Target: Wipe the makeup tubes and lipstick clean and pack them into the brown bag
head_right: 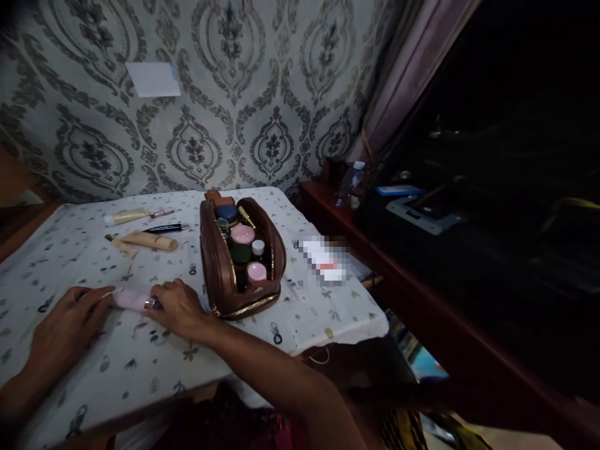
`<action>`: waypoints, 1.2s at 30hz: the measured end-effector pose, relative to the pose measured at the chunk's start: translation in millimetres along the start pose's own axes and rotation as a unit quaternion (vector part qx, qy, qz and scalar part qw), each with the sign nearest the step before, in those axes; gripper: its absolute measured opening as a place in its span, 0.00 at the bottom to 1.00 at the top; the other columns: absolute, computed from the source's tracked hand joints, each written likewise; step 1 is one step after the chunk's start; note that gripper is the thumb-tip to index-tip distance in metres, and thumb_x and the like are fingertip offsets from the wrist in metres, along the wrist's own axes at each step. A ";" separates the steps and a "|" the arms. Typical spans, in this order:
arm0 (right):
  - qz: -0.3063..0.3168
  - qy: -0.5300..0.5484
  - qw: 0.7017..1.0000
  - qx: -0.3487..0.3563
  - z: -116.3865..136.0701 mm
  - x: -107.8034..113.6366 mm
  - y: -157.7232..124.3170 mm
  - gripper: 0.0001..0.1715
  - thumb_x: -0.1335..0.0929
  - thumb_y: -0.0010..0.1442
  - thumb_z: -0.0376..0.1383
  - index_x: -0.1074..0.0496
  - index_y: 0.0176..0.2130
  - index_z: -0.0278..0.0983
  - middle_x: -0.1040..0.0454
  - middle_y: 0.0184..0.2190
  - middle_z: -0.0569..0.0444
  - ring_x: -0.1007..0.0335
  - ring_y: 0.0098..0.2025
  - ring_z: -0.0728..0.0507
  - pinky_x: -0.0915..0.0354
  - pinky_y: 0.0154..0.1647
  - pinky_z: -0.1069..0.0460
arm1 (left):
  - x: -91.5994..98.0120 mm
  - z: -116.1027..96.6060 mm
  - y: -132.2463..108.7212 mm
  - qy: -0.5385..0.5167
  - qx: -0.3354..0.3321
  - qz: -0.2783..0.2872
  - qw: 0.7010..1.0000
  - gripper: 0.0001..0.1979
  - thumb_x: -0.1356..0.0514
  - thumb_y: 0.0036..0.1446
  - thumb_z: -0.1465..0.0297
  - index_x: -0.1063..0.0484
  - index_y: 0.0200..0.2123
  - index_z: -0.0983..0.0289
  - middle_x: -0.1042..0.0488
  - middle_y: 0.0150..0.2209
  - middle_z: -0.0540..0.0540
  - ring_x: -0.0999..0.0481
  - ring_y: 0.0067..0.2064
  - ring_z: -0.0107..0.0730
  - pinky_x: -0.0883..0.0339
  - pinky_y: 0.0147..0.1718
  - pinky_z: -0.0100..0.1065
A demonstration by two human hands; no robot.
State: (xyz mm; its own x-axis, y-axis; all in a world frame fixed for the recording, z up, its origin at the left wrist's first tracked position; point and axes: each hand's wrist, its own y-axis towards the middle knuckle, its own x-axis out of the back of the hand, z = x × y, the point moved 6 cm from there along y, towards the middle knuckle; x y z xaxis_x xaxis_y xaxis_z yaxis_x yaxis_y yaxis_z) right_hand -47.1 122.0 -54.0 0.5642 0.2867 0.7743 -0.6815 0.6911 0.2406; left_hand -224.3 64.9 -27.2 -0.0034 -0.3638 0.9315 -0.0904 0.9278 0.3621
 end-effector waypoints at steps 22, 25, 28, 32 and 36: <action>0.004 -0.043 0.998 0.047 8.8 -2.1 -3.4 0.19 0.29 0.62 0.45 0.29 0.47 0.36 0.25 0.44 0.50 0.34 0.49 0.41 0.36 0.48 0.49 | 5.6 -51.1 -7.1 -0.031 -0.180 -0.096 0.978 0.15 0.54 0.69 0.63 0.29 0.38 0.62 0.26 0.34 0.56 0.30 0.40 0.42 0.36 0.41 0.40; 0.000 -0.050 0.998 0.024 5.7 -3.8 -2.3 0.15 0.31 0.64 0.44 0.26 0.44 0.34 0.27 0.41 0.48 0.36 0.48 0.40 0.38 0.51 0.47 | 6.4 -50.3 -10.2 -0.045 -0.174 -0.101 0.978 0.14 0.52 0.69 0.65 0.29 0.39 0.62 0.26 0.35 0.57 0.30 0.40 0.41 0.35 0.43 0.40; 0.006 -0.041 0.999 0.019 5.4 -5.8 -0.6 0.13 0.30 0.64 0.42 0.24 0.41 0.33 0.29 0.41 0.47 0.37 0.48 0.39 0.38 0.51 0.47 | 6.4 -51.9 -11.6 -0.059 -0.156 -0.083 0.982 0.14 0.52 0.69 0.66 0.28 0.40 0.63 0.25 0.36 0.57 0.29 0.41 0.39 0.34 0.44 0.38; 0.017 -0.020 0.999 0.020 6.4 -8.0 0.7 0.12 0.29 0.62 0.39 0.25 0.41 0.32 0.29 0.42 0.46 0.37 0.48 0.39 0.38 0.49 0.47 | 6.1 -63.7 -14.9 -0.063 -0.149 -0.060 0.985 0.15 0.53 0.69 0.66 0.27 0.42 0.63 0.25 0.39 0.57 0.29 0.44 0.39 0.33 0.40 0.36; 0.003 -0.007 1.000 0.029 6.2 -7.0 0.8 0.11 0.28 0.60 0.36 0.27 0.42 0.33 0.29 0.42 0.47 0.37 0.48 0.40 0.38 0.49 0.48 | 7.5 -71.3 -16.0 -0.042 -0.151 -0.048 0.986 0.15 0.52 0.69 0.66 0.27 0.40 0.63 0.25 0.39 0.58 0.29 0.44 0.40 0.34 0.38 0.37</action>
State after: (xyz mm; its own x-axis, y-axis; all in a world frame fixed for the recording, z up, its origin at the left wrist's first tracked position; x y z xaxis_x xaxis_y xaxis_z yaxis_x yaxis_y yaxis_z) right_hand -54.5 116.5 -55.7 0.5539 0.2801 0.7841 -0.7103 0.6502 0.2696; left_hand -151.9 53.3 -23.4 -0.0935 -0.4455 0.8904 0.2068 0.8661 0.4550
